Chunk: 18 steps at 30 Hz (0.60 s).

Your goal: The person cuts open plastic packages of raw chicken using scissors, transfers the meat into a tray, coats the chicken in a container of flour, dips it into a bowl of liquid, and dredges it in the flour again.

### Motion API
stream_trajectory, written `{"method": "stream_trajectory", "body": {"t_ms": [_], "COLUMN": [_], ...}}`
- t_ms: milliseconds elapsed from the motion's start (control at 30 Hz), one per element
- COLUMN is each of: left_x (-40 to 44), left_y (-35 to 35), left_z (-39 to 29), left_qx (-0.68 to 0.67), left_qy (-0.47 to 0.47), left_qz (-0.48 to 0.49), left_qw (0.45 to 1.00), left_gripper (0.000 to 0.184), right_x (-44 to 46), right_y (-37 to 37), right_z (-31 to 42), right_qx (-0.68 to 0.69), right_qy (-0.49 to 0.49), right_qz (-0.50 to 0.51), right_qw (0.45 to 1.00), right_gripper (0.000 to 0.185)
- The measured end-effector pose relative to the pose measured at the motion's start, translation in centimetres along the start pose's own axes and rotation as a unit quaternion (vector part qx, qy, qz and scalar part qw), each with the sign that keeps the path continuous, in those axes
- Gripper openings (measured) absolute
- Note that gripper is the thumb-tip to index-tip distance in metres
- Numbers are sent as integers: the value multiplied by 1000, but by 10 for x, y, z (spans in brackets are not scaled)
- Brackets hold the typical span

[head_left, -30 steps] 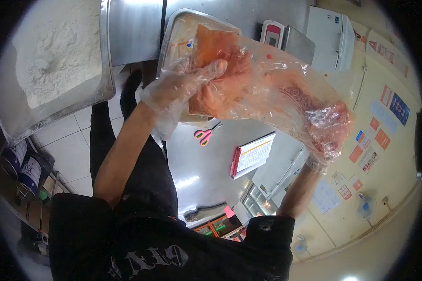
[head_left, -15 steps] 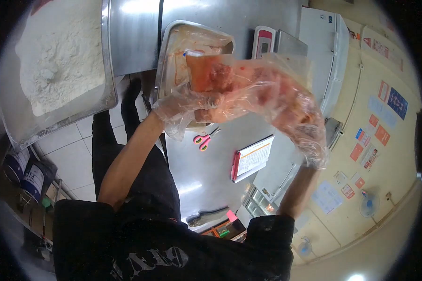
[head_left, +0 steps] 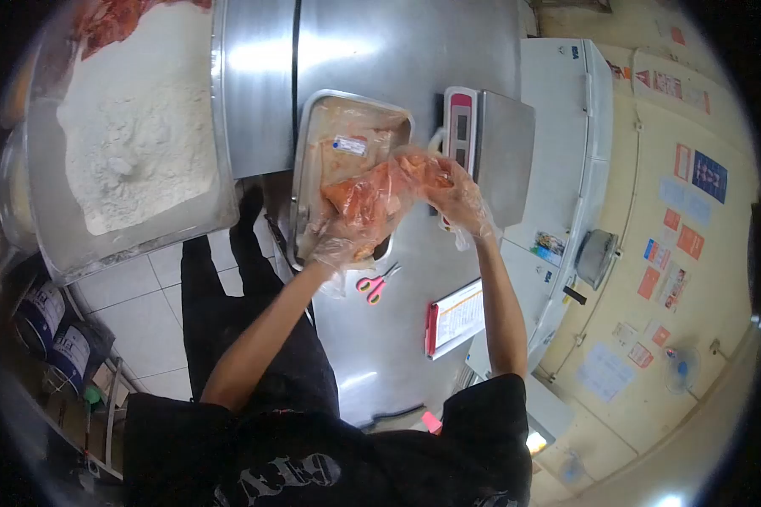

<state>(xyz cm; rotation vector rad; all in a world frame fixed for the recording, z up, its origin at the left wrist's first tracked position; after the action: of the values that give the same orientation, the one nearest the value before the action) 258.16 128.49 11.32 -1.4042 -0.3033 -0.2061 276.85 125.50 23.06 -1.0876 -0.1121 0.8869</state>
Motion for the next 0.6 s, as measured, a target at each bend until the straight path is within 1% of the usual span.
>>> {"method": "stream_trajectory", "body": {"t_ms": [33,67,100,133,167,200,233,267,300,333,367,400,433,467,500,533,567,600], "left_x": [5,0,-5,-7,-2,2,8,14,29,45,62,85,106,126,145,156,164,168], "left_y": [-7,-25,-48,-58,-66,-72,-76,-80,-85,-77,-70,-48,-31,-23,-10,4,9,15], "left_z": [3,11,26,34,42,50,61,71,83,91,98,105,107,105,99,91,86,78], "left_qx": [88,-213,-485,-692,-693,-632,-596,-558,-444,-378,-302,-405,-504,-504,-452,-388,-385,-368], "left_qy": [31,-179,-362,-493,-486,-495,-494,-493,-368,-291,-214,-199,-181,-172,-171,-169,-162,-134], "left_qz": [-8,-55,-96,-122,-122,-92,-79,-66,-84,-87,-101,-108,-110,-108,29,162,162,183], "left_qw": [996,959,791,513,518,589,628,664,812,875,923,886,837,840,875,891,894,902], "left_gripper": [48,49,50,52,52,56,59,63,60,59,58,51,46,46,41,37,37,33], "right_x": [-2,-4,-5,-8,-9,-6,-3,-3,-6,-10,-13,-16,-24,-33,-36,-37,-39,-43], "right_y": [3,10,14,16,17,18,19,20,19,18,20,23,25,22,32,40,46,43], "right_z": [-7,-16,-25,-35,-50,-60,-70,-77,-73,-68,-64,-48,-30,-8,-8,-8,-8,1], "right_qx": [26,30,44,56,58,84,112,119,163,206,213,195,172,124,127,117,107,82], "right_qy": [27,27,-13,-52,-52,12,72,68,55,42,39,-67,-169,-181,-177,-203,-228,-198], "right_qz": [-10,-11,-41,-75,-83,-54,-25,-32,-25,-19,-29,-70,-111,-128,-137,-168,-198,-177], "right_qw": [999,999,998,994,994,995,991,990,985,977,976,976,964,967,966,958,947,961], "right_gripper": [55,55,48,41,41,34,26,26,21,17,17,15,14,9,9,8,7,9]}}
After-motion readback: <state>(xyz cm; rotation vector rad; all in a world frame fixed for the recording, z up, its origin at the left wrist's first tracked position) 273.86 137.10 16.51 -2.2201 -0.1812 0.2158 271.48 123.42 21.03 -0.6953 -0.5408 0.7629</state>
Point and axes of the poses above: each hand's wrist, its own x-axis towards the middle knuckle, its own y-axis out of the palm, z = x × y, the point moved 3 cm from there along x, towards the middle knuckle, and after that the axes turned 9 degrees about -z, right-handed, at the moved point
